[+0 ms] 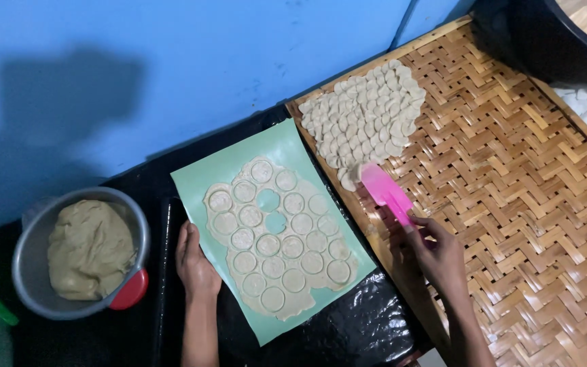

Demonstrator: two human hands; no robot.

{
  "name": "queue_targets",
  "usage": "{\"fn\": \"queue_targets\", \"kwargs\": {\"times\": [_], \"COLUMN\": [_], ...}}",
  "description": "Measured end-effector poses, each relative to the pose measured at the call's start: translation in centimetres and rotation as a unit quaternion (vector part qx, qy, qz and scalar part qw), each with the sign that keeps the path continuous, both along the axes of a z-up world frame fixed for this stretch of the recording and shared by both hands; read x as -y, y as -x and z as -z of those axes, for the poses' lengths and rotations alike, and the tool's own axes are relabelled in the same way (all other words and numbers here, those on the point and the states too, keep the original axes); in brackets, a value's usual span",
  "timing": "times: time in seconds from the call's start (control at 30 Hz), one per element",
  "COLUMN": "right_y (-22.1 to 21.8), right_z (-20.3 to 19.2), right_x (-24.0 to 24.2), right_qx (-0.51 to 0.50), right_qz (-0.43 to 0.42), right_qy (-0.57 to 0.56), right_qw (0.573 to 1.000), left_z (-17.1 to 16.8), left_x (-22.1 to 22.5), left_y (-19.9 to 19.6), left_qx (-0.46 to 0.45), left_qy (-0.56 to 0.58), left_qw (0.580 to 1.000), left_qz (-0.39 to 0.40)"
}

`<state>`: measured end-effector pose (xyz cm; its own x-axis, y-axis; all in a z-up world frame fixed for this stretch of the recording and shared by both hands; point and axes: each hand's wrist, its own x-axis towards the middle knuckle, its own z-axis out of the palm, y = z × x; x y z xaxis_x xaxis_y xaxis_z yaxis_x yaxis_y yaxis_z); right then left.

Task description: Cutting circular pieces from a sheet of dough and placing them on a drying tray.

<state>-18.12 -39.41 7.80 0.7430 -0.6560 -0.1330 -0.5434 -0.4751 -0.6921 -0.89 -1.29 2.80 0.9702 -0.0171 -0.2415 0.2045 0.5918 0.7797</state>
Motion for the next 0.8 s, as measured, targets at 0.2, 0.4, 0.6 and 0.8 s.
{"fn": "queue_targets", "kwargs": {"times": [0.2, 0.4, 0.6, 0.8], "right_y": [0.5, 0.6, 1.0, -1.1], "right_z": [0.8, -2.4, -3.8, -3.0], "right_x": [0.5, -2.0, -3.0, -6.2], "right_qx": [-0.023, -0.030, -0.029, 0.037], "right_qz": [0.001, -0.002, 0.008, -0.061], "right_qy": [0.032, 0.169, 0.251, 0.139], "right_qw": [0.999, 0.985, 0.967, 0.988], "left_z": [0.8, 0.7, 1.8, 3.1], "left_x": [-0.3, -0.2, -0.7, -1.3], "left_y": [0.0, 0.0, -0.1, -0.1], "left_qx": [0.022, 0.021, 0.011, 0.032], "left_qy": [0.009, 0.011, 0.027, 0.058], "left_qw": [1.000, 1.000, 0.999, 0.997], "left_qz": [0.006, 0.011, 0.013, 0.037]}}
